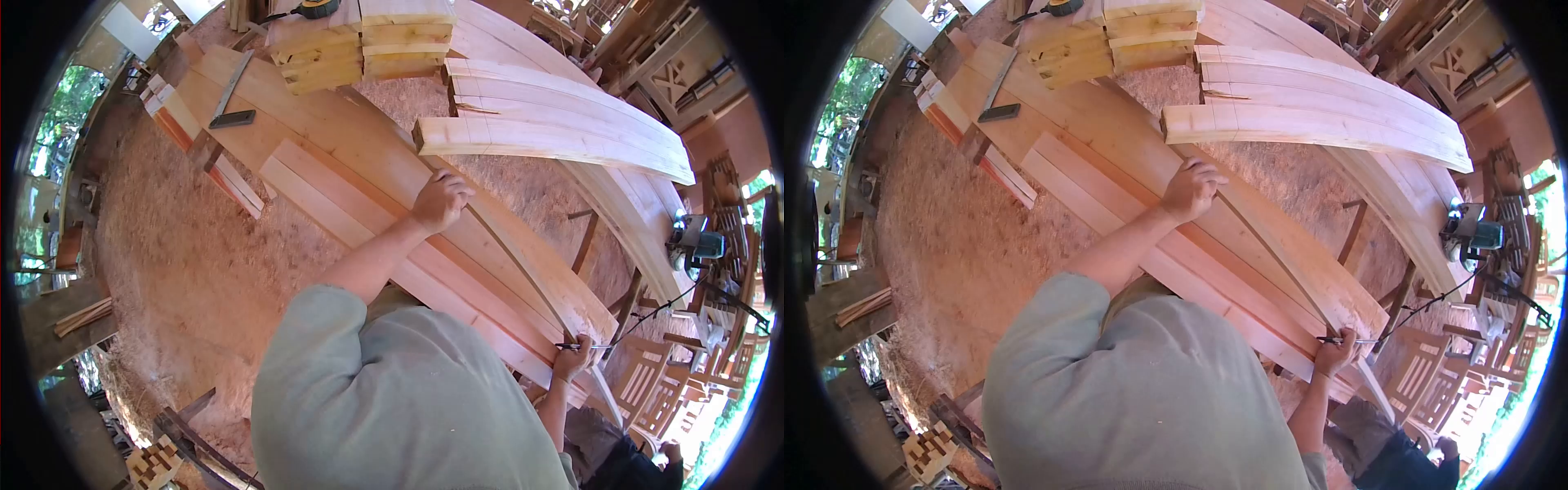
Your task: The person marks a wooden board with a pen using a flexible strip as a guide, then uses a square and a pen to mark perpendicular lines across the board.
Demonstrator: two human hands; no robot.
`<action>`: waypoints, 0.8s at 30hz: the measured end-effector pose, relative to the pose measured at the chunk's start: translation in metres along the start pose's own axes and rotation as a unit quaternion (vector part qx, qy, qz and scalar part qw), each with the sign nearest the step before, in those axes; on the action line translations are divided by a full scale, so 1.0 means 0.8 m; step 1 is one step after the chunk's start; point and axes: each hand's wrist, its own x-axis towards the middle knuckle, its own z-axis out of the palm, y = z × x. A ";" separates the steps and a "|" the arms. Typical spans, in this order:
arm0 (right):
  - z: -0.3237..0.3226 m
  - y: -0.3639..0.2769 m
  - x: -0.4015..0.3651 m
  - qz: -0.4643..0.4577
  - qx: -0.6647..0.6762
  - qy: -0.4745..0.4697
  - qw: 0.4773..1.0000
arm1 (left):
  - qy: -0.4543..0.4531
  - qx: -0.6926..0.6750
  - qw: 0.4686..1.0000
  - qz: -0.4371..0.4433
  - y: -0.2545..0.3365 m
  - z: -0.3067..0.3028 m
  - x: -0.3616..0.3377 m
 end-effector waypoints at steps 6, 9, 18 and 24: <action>-0.024 0.032 0.013 0.017 0.043 -0.058 0.997 | -0.124 -0.072 0.988 0.051 0.014 -0.029 0.020; -0.040 0.065 0.018 0.067 0.061 -0.131 0.987 | -0.172 -0.102 0.977 0.081 0.043 -0.046 0.018; -0.038 0.088 0.025 0.022 0.069 -0.057 0.996 | -0.177 -0.054 0.980 -0.078 0.088 -0.051 -0.001; -0.063 0.096 0.026 -0.040 0.031 -0.006 0.999 | -0.218 -0.056 0.969 -0.101 0.116 -0.023 -0.012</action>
